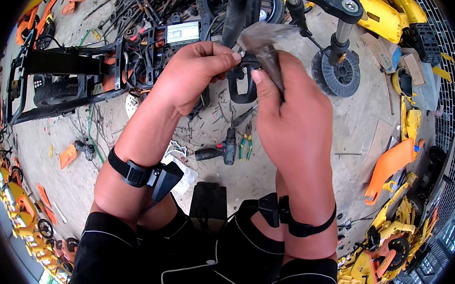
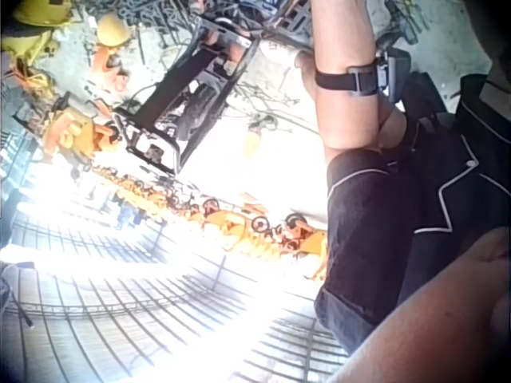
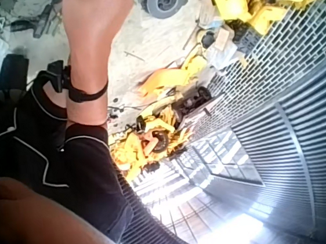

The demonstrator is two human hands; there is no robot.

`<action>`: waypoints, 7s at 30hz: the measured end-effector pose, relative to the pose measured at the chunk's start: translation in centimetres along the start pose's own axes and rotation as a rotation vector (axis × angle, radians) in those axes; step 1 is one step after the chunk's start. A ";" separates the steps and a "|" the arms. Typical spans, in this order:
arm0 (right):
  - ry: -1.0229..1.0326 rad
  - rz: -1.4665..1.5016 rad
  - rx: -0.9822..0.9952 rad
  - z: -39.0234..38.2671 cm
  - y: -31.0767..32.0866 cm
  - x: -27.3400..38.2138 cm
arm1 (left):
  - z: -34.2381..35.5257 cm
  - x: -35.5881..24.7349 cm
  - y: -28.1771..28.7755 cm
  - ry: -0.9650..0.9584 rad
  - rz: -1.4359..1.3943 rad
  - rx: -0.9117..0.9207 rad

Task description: The person twists a wire connector with their hands and then uses a hammer to tap a metal bracket on a motorcycle frame.

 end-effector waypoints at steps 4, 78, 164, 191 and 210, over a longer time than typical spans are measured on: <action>0.043 -0.044 0.003 0.4 0.2 0.1 | 0.1 0.0 0.1 0.007 0.012 -0.003; -0.219 0.364 -0.182 -1.0 -4.3 -4.0 | -3.1 2.5 -2.4 -0.451 0.175 -0.423; -0.126 -0.030 -0.037 -0.4 0.9 -0.6 | -3.3 -2.9 -2.9 -1.006 0.803 -0.343; -0.026 -0.138 -0.048 -0.4 0.9 0.1 | -3.4 -2.3 -3.1 -1.050 0.810 -0.385; -0.074 -0.112 -0.031 -0.2 1.1 -0.2 | -3.4 -2.3 -3.1 -1.041 0.810 -0.374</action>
Point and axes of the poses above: each hand's wrist, its own z-axis towards the middle knuckle, its own y-axis out of the back of the hand, x = y × z, the point moved 4 cm from there along z, towards the middle knuckle, and after that the axes turned 7 degrees about -x, right-handed, at the moved point
